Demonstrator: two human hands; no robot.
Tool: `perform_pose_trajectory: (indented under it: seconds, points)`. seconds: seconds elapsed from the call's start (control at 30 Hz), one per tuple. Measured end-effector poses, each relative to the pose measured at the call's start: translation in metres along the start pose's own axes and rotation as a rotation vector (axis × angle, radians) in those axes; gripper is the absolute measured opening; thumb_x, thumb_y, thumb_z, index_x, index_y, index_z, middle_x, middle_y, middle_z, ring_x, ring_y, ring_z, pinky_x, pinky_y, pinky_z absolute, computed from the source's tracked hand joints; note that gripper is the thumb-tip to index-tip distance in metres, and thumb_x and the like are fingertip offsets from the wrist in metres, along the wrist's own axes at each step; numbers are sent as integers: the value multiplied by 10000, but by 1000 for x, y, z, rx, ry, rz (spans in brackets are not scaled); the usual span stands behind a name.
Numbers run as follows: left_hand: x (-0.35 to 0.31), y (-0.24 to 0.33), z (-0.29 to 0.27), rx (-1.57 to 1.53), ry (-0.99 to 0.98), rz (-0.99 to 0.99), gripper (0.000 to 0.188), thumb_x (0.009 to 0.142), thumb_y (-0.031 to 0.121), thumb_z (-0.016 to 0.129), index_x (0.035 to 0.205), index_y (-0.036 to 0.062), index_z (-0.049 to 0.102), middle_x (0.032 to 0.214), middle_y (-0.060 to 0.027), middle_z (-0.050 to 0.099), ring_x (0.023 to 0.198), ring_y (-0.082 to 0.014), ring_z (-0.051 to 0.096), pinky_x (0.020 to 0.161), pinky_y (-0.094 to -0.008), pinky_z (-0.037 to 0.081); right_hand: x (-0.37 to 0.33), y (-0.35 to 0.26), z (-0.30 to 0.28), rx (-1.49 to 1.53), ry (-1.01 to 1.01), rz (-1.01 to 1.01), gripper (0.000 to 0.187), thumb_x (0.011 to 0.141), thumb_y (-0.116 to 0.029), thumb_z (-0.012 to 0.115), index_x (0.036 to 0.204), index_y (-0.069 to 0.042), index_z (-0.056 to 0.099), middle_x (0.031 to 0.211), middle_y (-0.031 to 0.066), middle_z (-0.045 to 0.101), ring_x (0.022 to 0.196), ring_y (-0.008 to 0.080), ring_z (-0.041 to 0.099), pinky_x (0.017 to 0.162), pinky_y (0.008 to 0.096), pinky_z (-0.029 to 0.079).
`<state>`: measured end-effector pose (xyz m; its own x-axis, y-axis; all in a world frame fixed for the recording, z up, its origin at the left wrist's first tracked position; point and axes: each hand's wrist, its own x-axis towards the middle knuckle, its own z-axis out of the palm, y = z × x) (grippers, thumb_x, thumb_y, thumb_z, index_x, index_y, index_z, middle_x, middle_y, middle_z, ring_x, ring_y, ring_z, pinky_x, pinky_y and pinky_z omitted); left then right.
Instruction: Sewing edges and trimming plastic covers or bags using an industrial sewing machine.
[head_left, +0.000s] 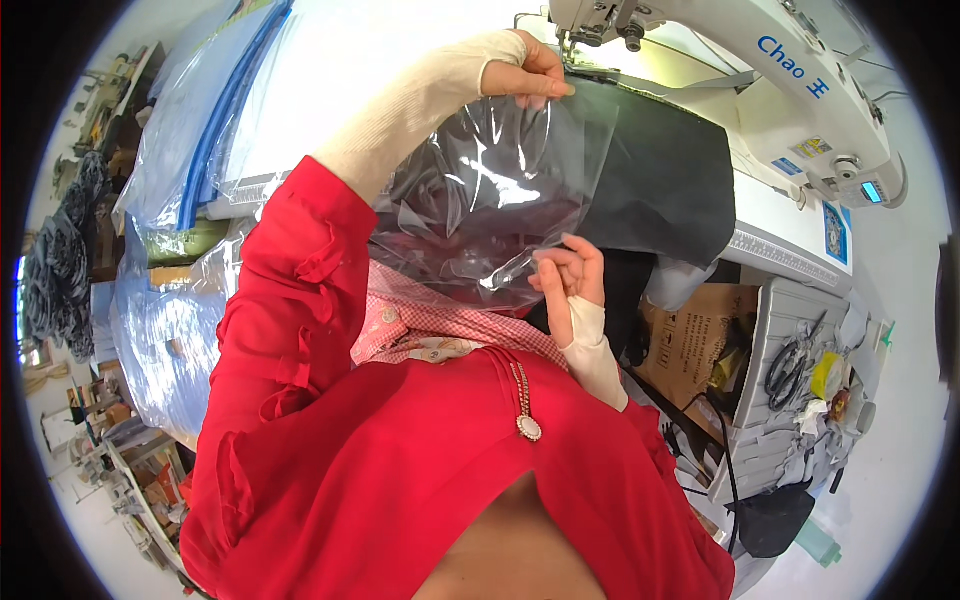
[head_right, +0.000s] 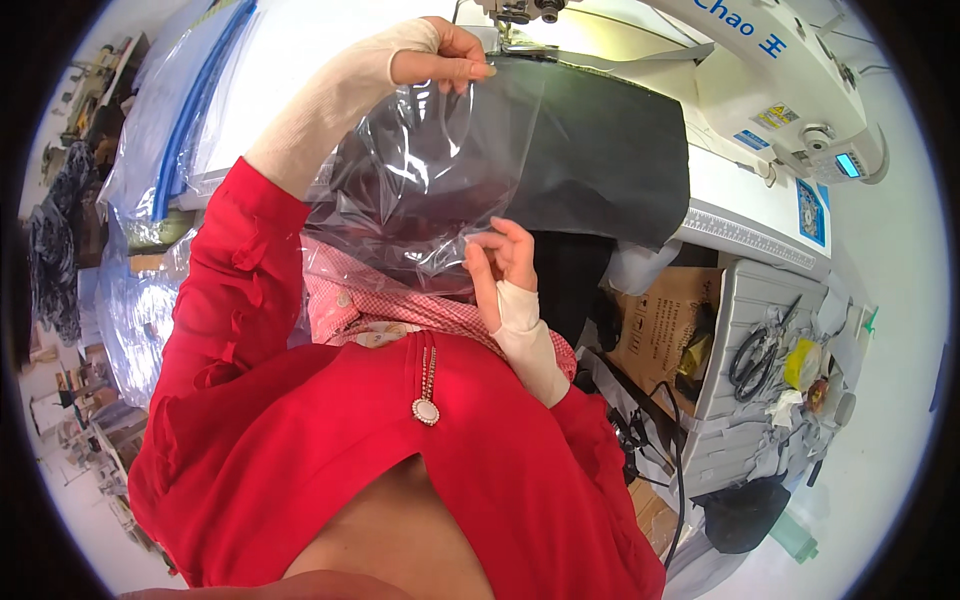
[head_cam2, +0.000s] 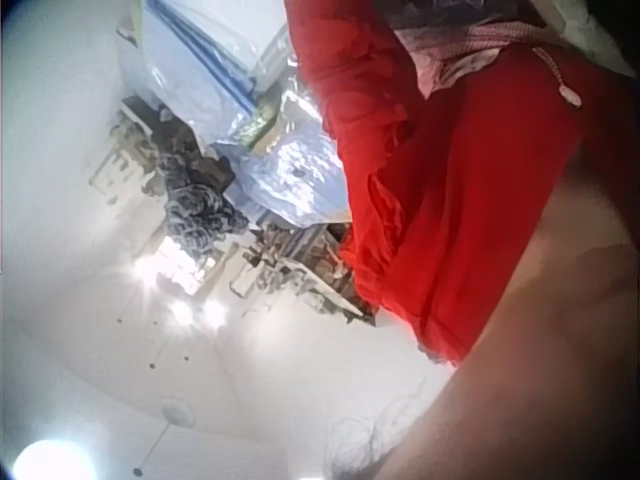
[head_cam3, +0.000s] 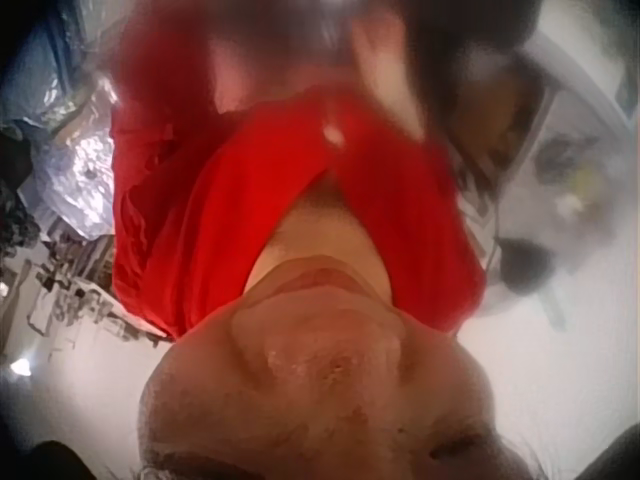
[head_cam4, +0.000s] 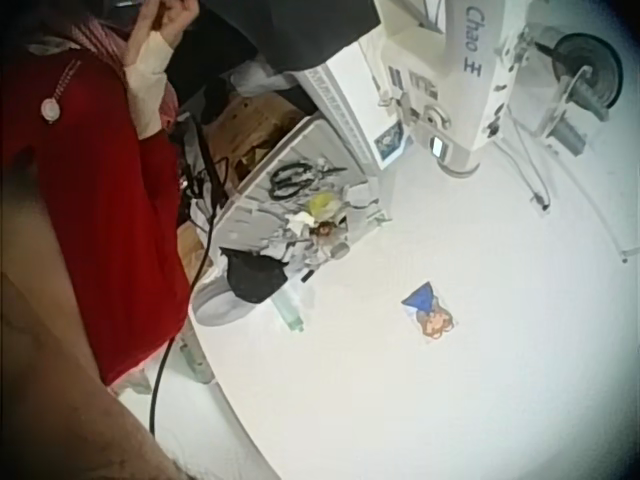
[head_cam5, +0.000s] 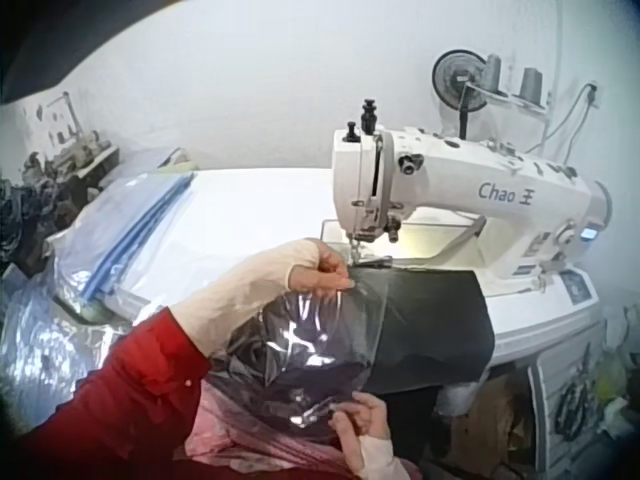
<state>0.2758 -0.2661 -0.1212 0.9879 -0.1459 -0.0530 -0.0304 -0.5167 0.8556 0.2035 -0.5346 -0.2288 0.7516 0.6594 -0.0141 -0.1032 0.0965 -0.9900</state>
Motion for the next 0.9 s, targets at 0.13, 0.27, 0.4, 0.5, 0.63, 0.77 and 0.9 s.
perform_pose_trajectory:
  seconds: [0.13, 0.27, 0.4, 0.5, 0.63, 0.77, 0.9]
  points:
    - [-15, 25, 1, -92, -66, 6, 264, 819, 303, 616, 766, 45, 630, 651, -9, 600, 578, -59, 500, 526, -214, 388, 18, -21, 3, -6, 83, -61, 395, 891, -95, 501, 1217, -12, 294, 1002, 126, 564, 670, 105, 554, 618, 215, 456]
    - [-31, 46, 5, -127, -76, -10, 249, 817, 285, 620, 793, 38, 642, 674, -23, 617, 575, -65, 500, 527, -216, 395, 37, -42, 3, -12, 118, -148, 374, 881, -76, 510, 1191, -3, 314, 1004, 129, 555, 725, 126, 553, 653, 240, 463]
    - [-37, 48, 8, -201, -103, 30, 225, 822, 245, 622, 827, 23, 655, 706, -33, 631, 616, -79, 556, 546, -209, 420, 52, -56, 7, -17, 148, -296, 233, 905, -112, 486, 1094, -12, 394, 971, 144, 597, 668, 124, 581, 601, 218, 460]
    - [-43, 51, 3, -272, -92, -19, 208, 816, 224, 630, 838, 20, 666, 717, -47, 644, 640, -96, 590, 561, -215, 441, 54, -59, 7, -21, 160, -322, 150, 910, -118, 481, 1005, -17, 423, 1016, 182, 587, 596, 148, 601, 544, 213, 467]
    - [-50, 53, -5, -310, -62, -109, 182, 799, 195, 644, 833, 20, 676, 745, -73, 658, 639, -115, 603, 594, -229, 466, 47, -57, 6, -26, 91, -474, 121, 911, -89, 459, 995, -4, 442, 1149, 235, 504, 703, 196, 635, 599, 231, 498]
    - [-54, 52, -3, -274, -79, -78, 186, 809, 194, 627, 829, 15, 673, 749, -68, 653, 666, -119, 607, 627, -233, 474, 49, -74, 10, -203, -72, -591, 41, 813, -18, 578, 844, -33, 555, 1161, 217, 501, 839, 173, 603, 669, 250, 470]
    - [-61, 72, 1, -267, -192, -6, 214, 819, 214, 615, 824, 5, 659, 752, -55, 643, 707, -115, 605, 653, -229, 473, 55, -81, 10, -28, -103, -226, 59, 848, -80, 576, 868, -32, 549, 1083, 148, 568, 806, 149, 598, 678, 243, 454]
